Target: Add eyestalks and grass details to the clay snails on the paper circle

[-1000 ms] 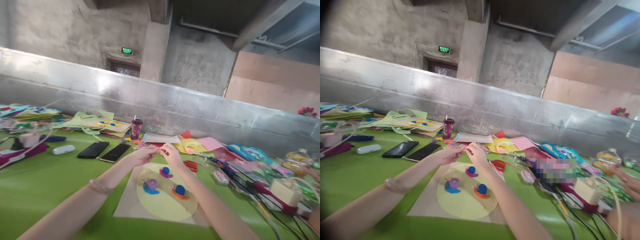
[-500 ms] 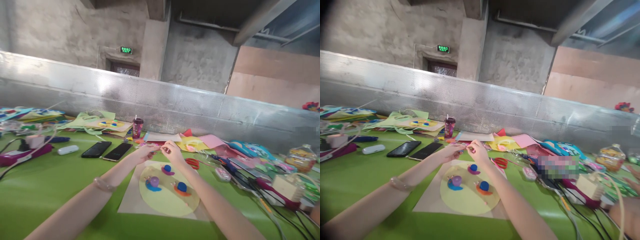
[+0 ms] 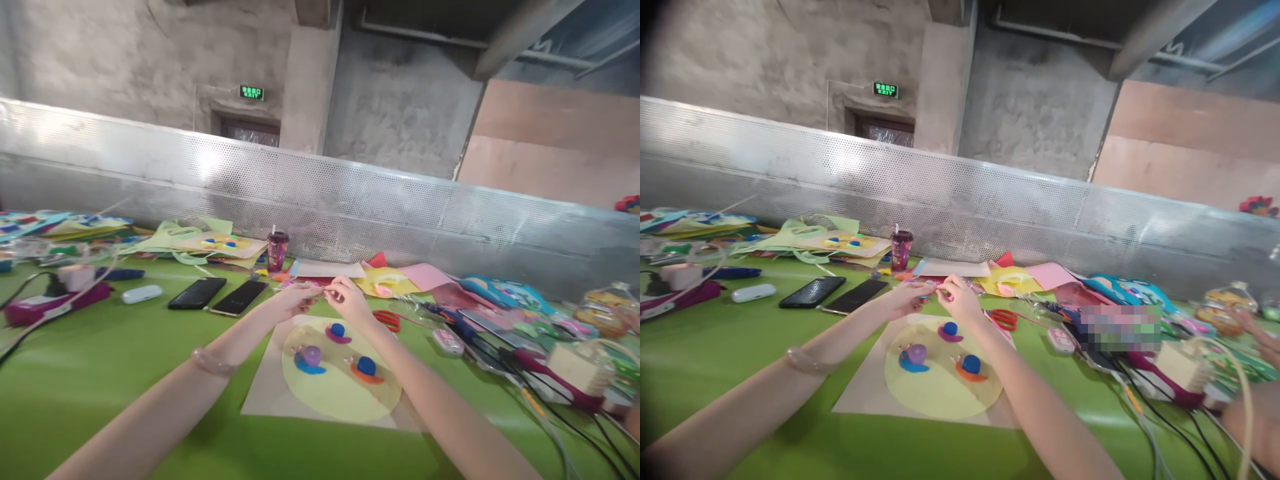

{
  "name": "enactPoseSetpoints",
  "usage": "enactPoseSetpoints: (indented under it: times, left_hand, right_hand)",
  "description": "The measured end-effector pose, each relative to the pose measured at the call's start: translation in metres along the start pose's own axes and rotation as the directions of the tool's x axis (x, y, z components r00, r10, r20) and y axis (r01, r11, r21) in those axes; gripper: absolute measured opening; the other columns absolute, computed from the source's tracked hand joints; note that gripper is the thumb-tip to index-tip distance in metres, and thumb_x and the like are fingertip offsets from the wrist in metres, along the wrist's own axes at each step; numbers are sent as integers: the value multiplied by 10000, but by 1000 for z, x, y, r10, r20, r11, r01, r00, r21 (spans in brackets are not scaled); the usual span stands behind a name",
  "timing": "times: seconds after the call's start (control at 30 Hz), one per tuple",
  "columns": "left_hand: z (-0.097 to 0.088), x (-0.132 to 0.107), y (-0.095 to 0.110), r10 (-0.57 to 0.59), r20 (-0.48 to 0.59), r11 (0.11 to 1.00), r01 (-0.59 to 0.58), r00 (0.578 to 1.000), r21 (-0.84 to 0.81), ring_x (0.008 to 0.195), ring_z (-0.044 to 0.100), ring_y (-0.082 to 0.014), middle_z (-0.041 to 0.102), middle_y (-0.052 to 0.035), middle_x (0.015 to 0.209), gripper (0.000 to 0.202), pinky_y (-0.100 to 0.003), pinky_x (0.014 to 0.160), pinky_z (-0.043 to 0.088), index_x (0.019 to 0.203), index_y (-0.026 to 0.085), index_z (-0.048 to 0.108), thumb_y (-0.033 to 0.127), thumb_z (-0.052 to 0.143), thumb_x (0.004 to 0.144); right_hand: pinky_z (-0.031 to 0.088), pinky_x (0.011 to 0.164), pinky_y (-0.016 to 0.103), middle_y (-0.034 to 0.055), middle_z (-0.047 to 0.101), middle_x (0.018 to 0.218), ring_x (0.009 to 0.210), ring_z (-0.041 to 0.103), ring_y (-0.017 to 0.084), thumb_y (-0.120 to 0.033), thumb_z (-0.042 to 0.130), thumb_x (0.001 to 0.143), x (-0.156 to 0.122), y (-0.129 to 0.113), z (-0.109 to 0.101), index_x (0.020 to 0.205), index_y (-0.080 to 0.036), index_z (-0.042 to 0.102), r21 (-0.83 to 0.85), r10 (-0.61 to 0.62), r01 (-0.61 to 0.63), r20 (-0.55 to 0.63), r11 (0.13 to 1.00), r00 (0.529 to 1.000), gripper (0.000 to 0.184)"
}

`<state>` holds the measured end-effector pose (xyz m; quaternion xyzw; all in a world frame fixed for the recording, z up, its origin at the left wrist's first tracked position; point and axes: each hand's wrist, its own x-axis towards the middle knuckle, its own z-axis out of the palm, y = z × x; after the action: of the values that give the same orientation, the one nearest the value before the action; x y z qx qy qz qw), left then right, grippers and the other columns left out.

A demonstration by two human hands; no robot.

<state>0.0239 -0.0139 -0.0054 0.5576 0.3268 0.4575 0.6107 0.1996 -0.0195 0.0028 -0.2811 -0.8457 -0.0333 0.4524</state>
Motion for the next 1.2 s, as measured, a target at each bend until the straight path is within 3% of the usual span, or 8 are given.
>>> enactPoseSetpoints:
  times: [0.5, 0.7, 0.97, 1.2]
  left_hand:
    - [-2, -1, 1, -25, 15, 997, 24, 1000, 78, 770, 580, -134, 592, -51, 978, 207, -299, 672, 505, 1015, 138, 568, 277, 540, 865]
    - [1, -6, 5, -38, 67, 997, 34, 997, 71, 741, 571, -121, 592, -43, 940, 173, -274, 641, 500, 971, 131, 579, 260, 547, 861]
    - [3, -11, 7, -47, 58, 998, 45, 997, 36, 673, 550, -96, 587, -22, 859, 128, -221, 567, 464, 909, 120, 583, 222, 584, 833]
    - [2, -11, 5, -46, 42, 997, 43, 998, 65, 716, 568, -114, 595, -32, 898, 146, -267, 630, 493, 936, 122, 581, 241, 555, 854]
  right_hand:
    - [445, 573, 234, 17, 501, 808, 662, 511, 107, -221, 556, 781, 7, -1, -33, 779, -178, 589, 65, 69, -70, 24, 995, 997, 54]
    - [449, 585, 249, 23, 518, 838, 638, 506, 102, -236, 563, 788, 4, -3, -26, 785, -185, 606, 89, 79, -86, 77, 992, 994, 66]
    - [451, 600, 230, 13, 511, 849, 660, 513, 96, -230, 587, 791, 2, -6, -16, 796, -184, 603, 102, 51, -63, 115, 993, 992, 48]
    - [434, 600, 233, 10, 520, 831, 638, 501, 96, -292, 617, 797, 1, -8, -11, 802, -183, 605, 66, 41, -47, 89, 997, 995, 110]
